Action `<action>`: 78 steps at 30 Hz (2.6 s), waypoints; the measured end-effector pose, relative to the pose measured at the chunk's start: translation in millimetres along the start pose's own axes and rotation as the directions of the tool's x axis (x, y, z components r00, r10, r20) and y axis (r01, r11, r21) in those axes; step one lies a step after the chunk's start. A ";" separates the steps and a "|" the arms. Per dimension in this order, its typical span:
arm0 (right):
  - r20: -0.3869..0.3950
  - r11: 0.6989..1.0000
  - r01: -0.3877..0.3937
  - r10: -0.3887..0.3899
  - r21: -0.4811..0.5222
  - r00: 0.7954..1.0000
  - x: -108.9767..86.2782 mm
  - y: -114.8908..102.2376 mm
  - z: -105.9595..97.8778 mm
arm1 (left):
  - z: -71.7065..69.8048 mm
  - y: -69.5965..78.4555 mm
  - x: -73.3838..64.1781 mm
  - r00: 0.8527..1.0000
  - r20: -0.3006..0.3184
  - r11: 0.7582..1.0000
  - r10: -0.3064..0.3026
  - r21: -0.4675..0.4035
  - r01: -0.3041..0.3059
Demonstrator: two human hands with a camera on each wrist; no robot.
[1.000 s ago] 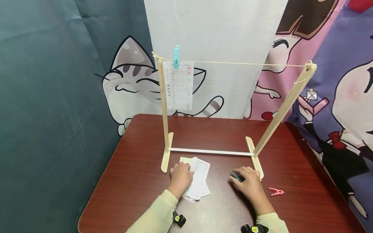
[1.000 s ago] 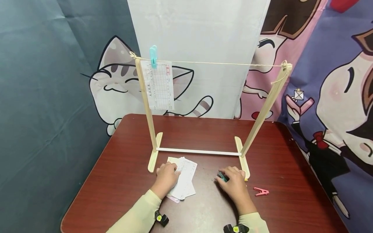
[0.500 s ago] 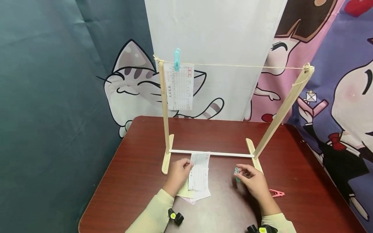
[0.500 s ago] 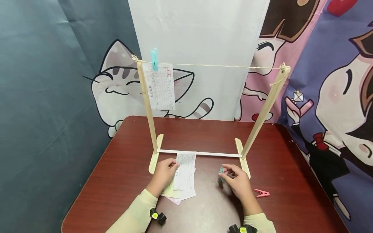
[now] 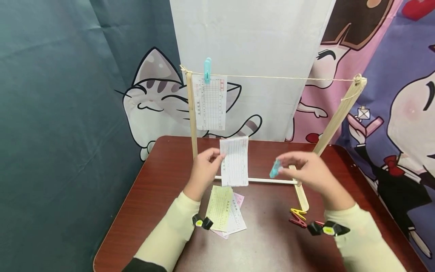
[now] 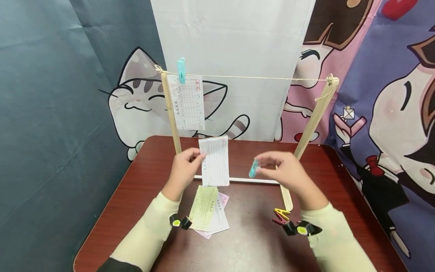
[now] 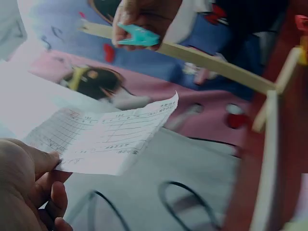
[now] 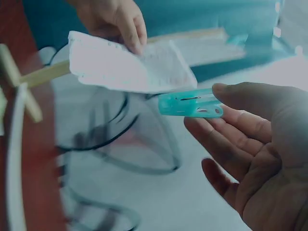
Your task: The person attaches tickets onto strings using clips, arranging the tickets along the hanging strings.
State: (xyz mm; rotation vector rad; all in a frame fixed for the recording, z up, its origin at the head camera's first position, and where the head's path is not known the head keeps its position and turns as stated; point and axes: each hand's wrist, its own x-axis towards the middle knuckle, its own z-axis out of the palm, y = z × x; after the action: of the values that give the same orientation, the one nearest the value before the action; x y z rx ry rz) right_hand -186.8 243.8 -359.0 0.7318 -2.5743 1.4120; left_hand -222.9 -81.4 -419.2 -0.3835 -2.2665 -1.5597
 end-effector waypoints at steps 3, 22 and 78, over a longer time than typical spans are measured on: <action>-0.018 0.994 0.105 -0.105 0.016 0.994 25.9 -39.7 -18.5 | -8.1 24.2 22.8 0.997 -0.039 0.998 0.066 -0.019 -0.067; -0.266 0.989 0.113 -0.136 -0.097 0.954 184.3 -179.2 -60.3 | -28.9 106.9 95.6 0.993 -0.102 0.997 0.064 -0.024 -0.067; -0.016 0.953 0.070 -0.078 -0.296 0.997 191.1 -175.4 -63.9 | -34.8 112.4 101.6 0.979 -0.168 0.993 0.115 0.058 -0.107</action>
State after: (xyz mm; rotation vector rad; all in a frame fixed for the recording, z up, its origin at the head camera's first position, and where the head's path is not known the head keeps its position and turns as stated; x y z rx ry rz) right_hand -281.1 149.3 -127.6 0.7456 -2.6232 0.9771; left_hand -262.3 -72.4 -269.0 -0.3427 -2.1111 -1.4220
